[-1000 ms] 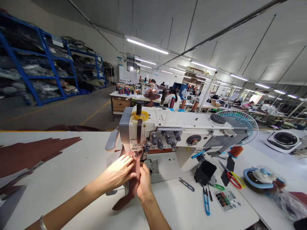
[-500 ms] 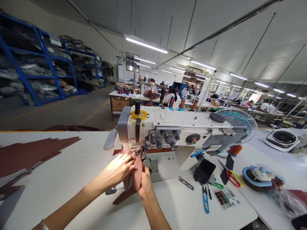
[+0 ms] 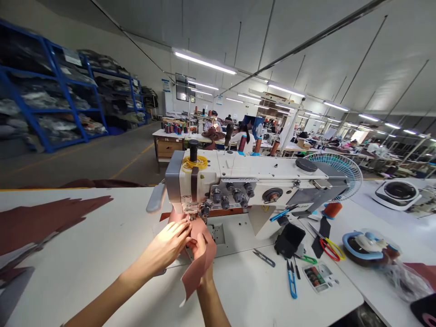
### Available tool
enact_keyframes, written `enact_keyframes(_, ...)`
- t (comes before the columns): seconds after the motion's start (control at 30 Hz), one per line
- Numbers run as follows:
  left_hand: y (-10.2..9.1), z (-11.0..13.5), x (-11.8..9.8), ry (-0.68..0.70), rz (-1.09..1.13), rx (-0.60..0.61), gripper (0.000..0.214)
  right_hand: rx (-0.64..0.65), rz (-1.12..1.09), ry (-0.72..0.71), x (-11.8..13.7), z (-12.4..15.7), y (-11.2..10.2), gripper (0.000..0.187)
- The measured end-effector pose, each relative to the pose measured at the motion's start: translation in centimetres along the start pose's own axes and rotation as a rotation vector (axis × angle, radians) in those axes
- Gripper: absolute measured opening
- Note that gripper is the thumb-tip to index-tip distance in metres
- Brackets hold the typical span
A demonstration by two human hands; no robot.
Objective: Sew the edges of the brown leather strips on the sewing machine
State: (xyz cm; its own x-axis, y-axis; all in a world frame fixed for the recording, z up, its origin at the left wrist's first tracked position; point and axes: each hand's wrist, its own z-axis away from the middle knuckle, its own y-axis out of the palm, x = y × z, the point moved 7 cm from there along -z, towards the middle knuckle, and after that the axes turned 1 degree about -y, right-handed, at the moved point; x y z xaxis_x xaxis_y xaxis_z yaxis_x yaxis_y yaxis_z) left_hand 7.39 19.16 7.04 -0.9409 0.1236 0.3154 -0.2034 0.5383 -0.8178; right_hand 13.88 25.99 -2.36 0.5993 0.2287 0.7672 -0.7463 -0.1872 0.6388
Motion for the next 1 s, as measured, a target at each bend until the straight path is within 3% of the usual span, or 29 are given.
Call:
enact_keyframes(0.1, 1.0, 0.5, 0.2, -0.019, 0.016, -0.095, 0.028, 0.027, -0.071, 0.146, -1.3, -1.1, -0.4, 0.032)
enact_keyframes(0.27, 1.8, 1.4, 0.6, -0.135, 0.041, -0.262, 0.034, 0.049, -0.062, 0.205, -1.5, -1.8, -1.0, 0.034)
enact_keyframes(0.47, 2.5, 1.9, 1.1, -0.204, -0.008, -0.313, 0.057, 0.073, 0.013, 0.327, -1.4, -2.0, -0.9, 0.045)
enact_keyframes(0.73, 4.2, 1.7, 1.6, -0.264, 0.062, -0.241, 0.067, 0.121, 0.199, 0.143, 1.4, -2.8, -0.1, 0.041)
enact_keyframes(1.0, 6.0, 1.3, 2.8, -0.259, 0.140, -0.158, 0.057, 0.160, 0.207, 0.019, 2.1, -2.5, 0.6, 0.033)
